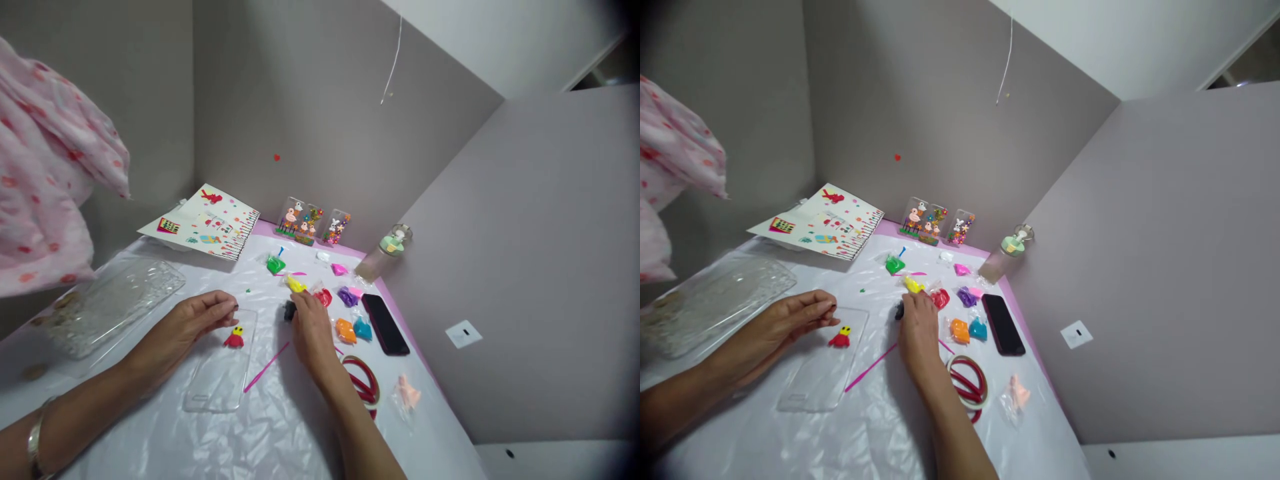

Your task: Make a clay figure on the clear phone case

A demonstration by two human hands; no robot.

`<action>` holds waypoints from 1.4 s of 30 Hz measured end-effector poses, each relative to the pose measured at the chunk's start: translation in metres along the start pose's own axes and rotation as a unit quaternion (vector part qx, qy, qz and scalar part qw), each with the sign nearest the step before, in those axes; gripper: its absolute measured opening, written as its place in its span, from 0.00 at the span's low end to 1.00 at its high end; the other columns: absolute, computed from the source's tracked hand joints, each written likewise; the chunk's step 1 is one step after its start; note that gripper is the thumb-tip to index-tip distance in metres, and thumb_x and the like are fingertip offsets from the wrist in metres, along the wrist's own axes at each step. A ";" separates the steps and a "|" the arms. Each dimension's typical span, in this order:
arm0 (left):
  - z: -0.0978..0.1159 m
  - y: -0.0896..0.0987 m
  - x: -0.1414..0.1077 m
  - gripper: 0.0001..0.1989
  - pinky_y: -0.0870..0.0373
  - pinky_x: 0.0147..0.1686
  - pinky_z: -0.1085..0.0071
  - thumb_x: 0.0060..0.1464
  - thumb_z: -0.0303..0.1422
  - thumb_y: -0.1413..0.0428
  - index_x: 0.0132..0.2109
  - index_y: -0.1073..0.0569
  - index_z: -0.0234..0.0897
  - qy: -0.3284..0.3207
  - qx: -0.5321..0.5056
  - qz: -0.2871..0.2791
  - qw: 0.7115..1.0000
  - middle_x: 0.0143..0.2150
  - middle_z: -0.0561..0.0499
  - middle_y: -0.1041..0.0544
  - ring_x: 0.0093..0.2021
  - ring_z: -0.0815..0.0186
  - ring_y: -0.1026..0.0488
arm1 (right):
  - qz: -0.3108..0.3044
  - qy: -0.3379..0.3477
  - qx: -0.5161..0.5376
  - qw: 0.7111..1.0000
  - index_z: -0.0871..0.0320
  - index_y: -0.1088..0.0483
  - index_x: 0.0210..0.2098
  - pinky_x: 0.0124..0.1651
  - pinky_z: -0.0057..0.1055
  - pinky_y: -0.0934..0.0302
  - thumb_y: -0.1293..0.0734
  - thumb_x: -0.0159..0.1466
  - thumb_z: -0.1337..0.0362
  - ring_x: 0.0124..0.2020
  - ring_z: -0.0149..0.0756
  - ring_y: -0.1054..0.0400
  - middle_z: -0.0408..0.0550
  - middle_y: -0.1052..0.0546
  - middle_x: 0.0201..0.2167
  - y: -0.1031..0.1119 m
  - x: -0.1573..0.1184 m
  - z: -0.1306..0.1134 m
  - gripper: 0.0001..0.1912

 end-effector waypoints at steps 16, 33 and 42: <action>-0.011 -0.022 -0.006 0.18 0.36 0.40 0.68 0.58 0.51 0.36 0.32 0.21 0.41 -0.033 0.087 -0.077 0.993 0.30 0.55 0.25 0.35 0.63 0.31 | 0.069 0.201 0.136 0.968 0.57 0.22 0.39 0.43 0.32 0.35 0.28 0.72 0.68 0.36 0.39 0.24 0.49 0.16 0.34 0.015 -0.025 -0.087 0.03; 0.041 -0.025 -0.041 0.11 0.23 0.44 0.72 0.62 0.27 0.38 0.47 0.17 0.48 -0.398 0.240 0.001 0.886 0.41 0.54 0.16 0.42 0.64 0.18 | -0.104 -0.143 0.459 0.871 0.56 0.21 0.29 0.43 0.31 0.35 0.28 0.61 0.63 0.32 0.35 0.28 0.42 0.21 0.27 -0.020 -0.015 -0.057 0.05; 0.034 -0.018 -0.035 0.05 0.22 0.45 0.64 0.62 0.36 0.37 0.43 0.16 0.48 -0.351 0.274 0.027 0.895 0.40 0.48 0.14 0.44 0.54 0.17 | -0.136 -0.210 0.535 0.807 0.57 0.19 0.28 0.39 0.31 0.36 0.24 0.58 0.56 0.28 0.33 0.31 0.42 0.22 0.23 -0.035 -0.020 -0.053 0.10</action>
Point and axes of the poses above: each hand's wrist, its own x-axis towards the middle knuckle, its own y-axis out of the back of the hand, z = x × y, the point moved 8 cm from there along x, towards the middle knuckle
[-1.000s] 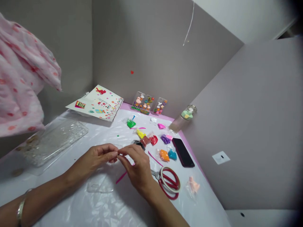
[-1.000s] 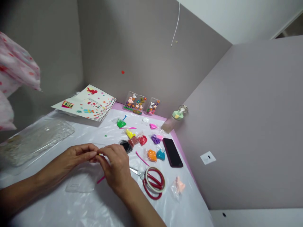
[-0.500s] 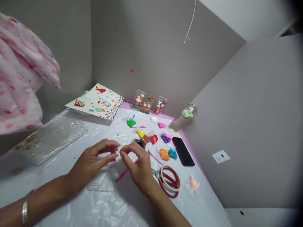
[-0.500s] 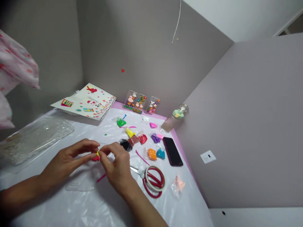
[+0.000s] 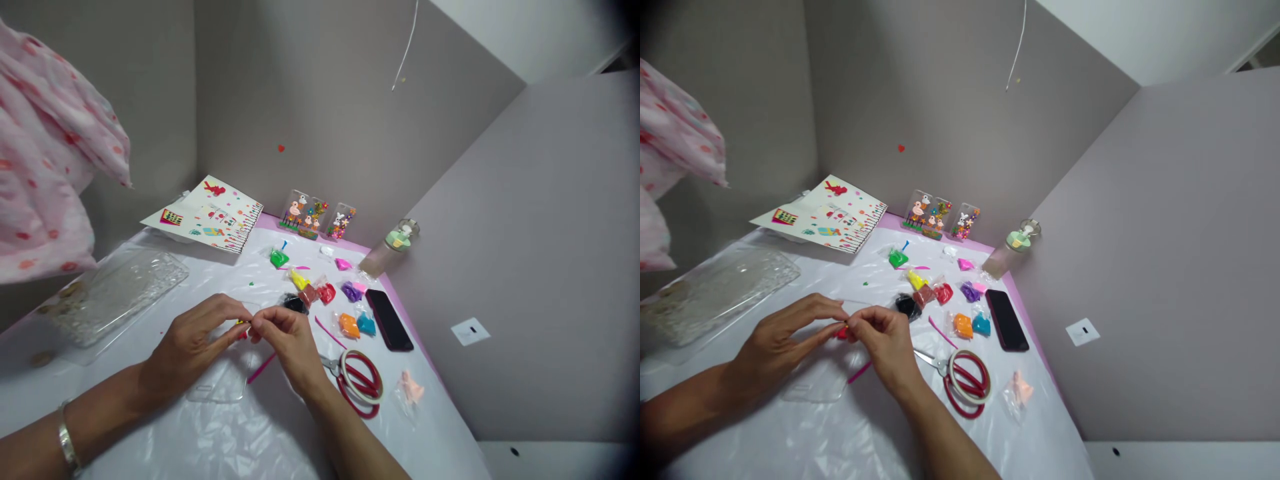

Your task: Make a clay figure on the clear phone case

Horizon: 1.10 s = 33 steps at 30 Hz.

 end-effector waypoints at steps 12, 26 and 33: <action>-0.001 0.002 -0.001 0.06 0.24 0.46 0.69 0.62 0.31 0.37 0.43 0.16 0.47 -0.018 -0.005 0.011 1.000 0.40 0.50 0.14 0.45 0.59 0.16 | -0.005 -0.007 0.028 1.000 0.57 0.18 0.28 0.39 0.31 0.35 0.22 0.55 0.59 0.28 0.33 0.31 0.43 0.21 0.24 -0.002 0.001 0.002 0.08; -0.026 0.000 0.003 0.08 0.27 0.46 0.66 0.54 0.44 0.33 0.35 0.17 0.46 0.184 -0.104 0.010 0.977 0.37 0.50 0.17 0.42 0.56 0.21 | -0.106 -0.043 0.062 0.991 0.56 0.21 0.28 0.36 0.30 0.36 0.20 0.55 0.54 0.25 0.31 0.33 0.41 0.23 0.24 -0.012 -0.002 0.005 0.14; -0.050 -0.012 -0.001 0.18 0.19 0.44 0.62 0.53 0.51 0.32 0.41 0.20 0.43 0.319 -0.251 -0.001 0.914 0.37 0.51 0.16 0.40 0.57 0.17 | -0.073 -0.020 0.084 0.994 0.57 0.18 0.32 0.40 0.32 0.34 0.21 0.57 0.46 0.28 0.33 0.29 0.46 0.18 0.28 -0.002 0.003 0.006 0.20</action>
Point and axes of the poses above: each hand's wrist, its own x-axis towards the middle knuckle, its own y-axis out of the back of the hand, z = x × y, the point moved 8 cm from there along x, towards the middle knuckle
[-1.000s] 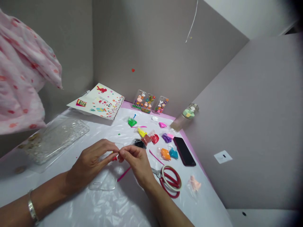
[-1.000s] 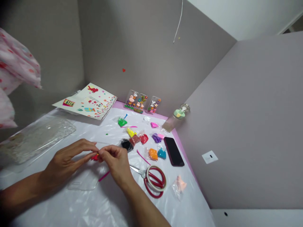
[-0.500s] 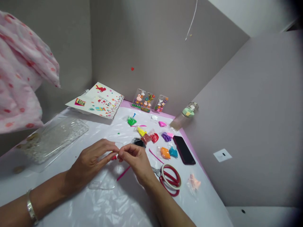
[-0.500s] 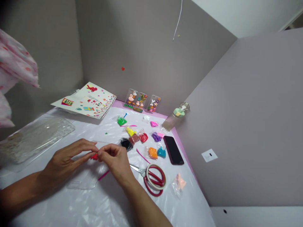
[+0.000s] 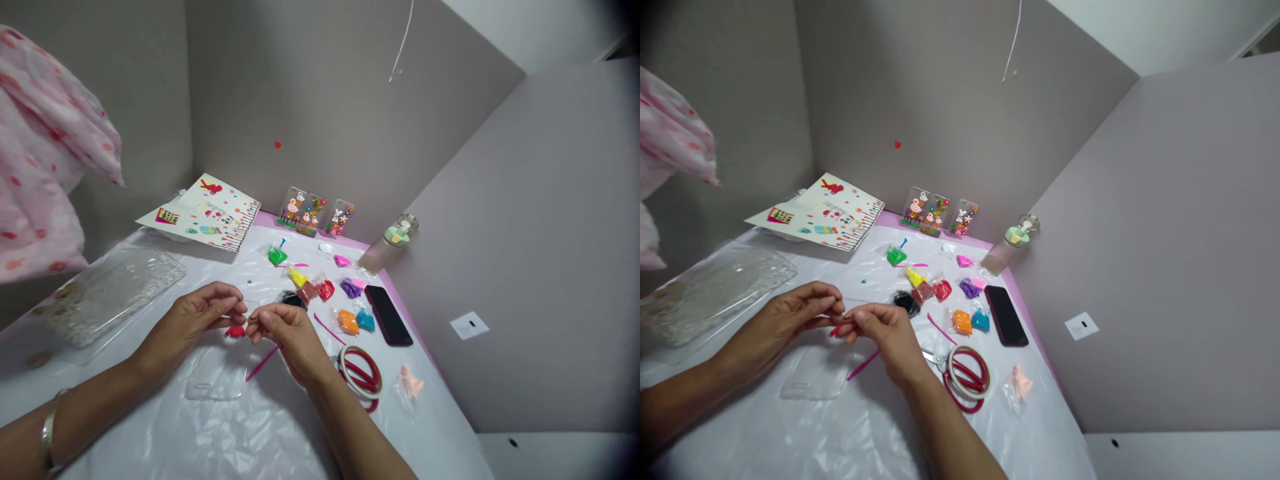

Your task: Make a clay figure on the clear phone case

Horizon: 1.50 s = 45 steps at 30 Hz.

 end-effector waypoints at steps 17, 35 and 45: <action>-0.006 -0.009 -0.003 0.16 0.20 0.40 0.69 0.48 0.45 0.25 0.35 0.20 0.40 0.055 -0.079 -0.043 0.994 0.31 0.54 0.22 0.34 0.65 0.22 | 0.086 0.039 -0.052 0.994 0.57 0.23 0.26 0.35 0.30 0.39 0.20 0.54 0.56 0.26 0.31 0.34 0.40 0.25 0.22 0.016 0.003 -0.008 0.13; -0.004 -0.003 -0.001 0.17 0.20 0.42 0.69 0.46 0.46 0.25 0.37 0.18 0.43 0.046 -0.067 -0.020 0.996 0.36 0.54 0.21 0.38 0.63 0.21 | 0.094 0.044 -0.048 0.993 0.57 0.23 0.25 0.36 0.29 0.39 0.22 0.56 0.54 0.26 0.31 0.34 0.41 0.24 0.21 0.020 0.003 -0.006 0.14; 0.001 -0.004 -0.002 0.29 0.27 0.35 0.72 0.50 0.61 0.34 0.23 0.27 0.40 0.031 -0.011 -0.027 0.999 0.23 0.56 0.30 0.28 0.66 0.31 | 0.087 0.041 -0.043 0.994 0.58 0.23 0.27 0.37 0.29 0.39 0.21 0.57 0.53 0.27 0.30 0.34 0.40 0.25 0.23 0.019 0.003 -0.007 0.15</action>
Point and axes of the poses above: each hand's wrist, its own x-axis towards the middle knuckle, its own y-axis out of the back of the hand, z = x × y, the point moved 8 cm from there along x, towards the middle knuckle
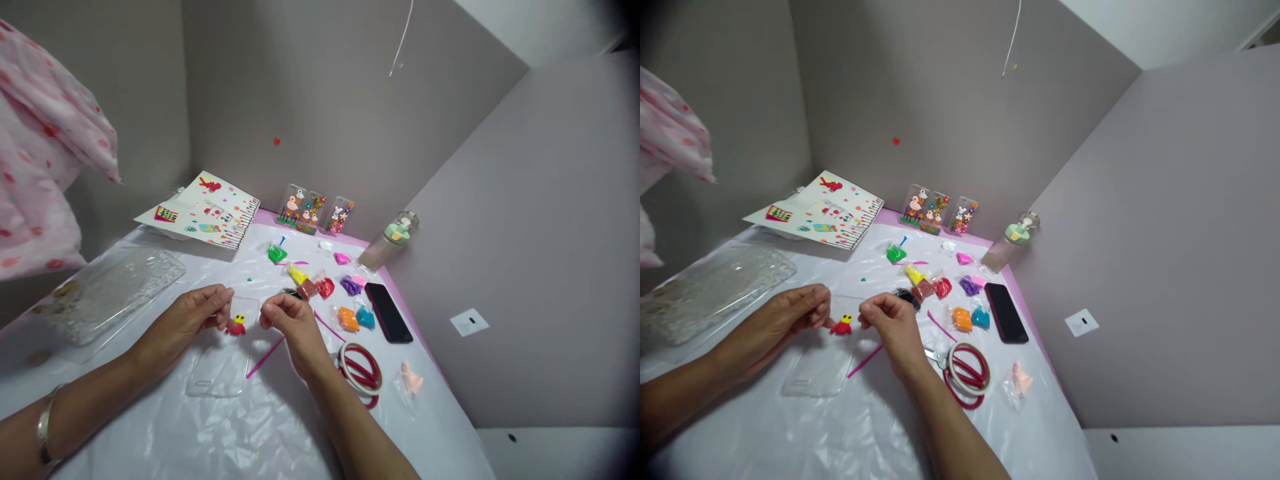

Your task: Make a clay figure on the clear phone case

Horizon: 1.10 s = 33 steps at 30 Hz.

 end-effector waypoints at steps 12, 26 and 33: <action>-0.003 0.002 0.002 0.23 0.29 0.43 0.70 0.53 0.57 0.34 0.32 0.25 0.42 -0.017 0.033 0.002 0.999 0.32 0.57 0.28 0.34 0.64 0.28 | -0.012 -0.011 -0.008 1.000 0.57 0.26 0.24 0.35 0.29 0.42 0.22 0.59 0.49 0.25 0.30 0.36 0.41 0.26 0.21 -0.002 0.000 0.004 0.19; -0.007 0.001 0.002 0.19 0.32 0.41 0.69 0.57 0.54 0.36 0.35 0.23 0.43 -0.028 0.075 -0.007 0.997 0.32 0.56 0.25 0.36 0.63 0.28 | -0.025 -0.040 0.022 0.999 0.58 0.24 0.24 0.35 0.27 0.40 0.20 0.56 0.44 0.25 0.29 0.34 0.41 0.24 0.22 -0.003 0.000 0.010 0.24; -0.001 0.004 -0.001 0.14 0.30 0.43 0.65 0.55 0.50 0.34 0.36 0.17 0.45 -0.032 0.103 0.015 0.994 0.35 0.52 0.19 0.40 0.58 0.25 | -0.040 -0.088 0.045 0.994 0.60 0.19 0.30 0.36 0.27 0.35 0.20 0.53 0.43 0.25 0.29 0.31 0.45 0.21 0.25 -0.006 -0.001 0.018 0.25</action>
Point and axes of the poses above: each hand's wrist, its own x-axis towards the middle knuckle, its own y-axis out of the back of the hand, z = x × y, the point moved 8 cm from there along x, towards the middle knuckle
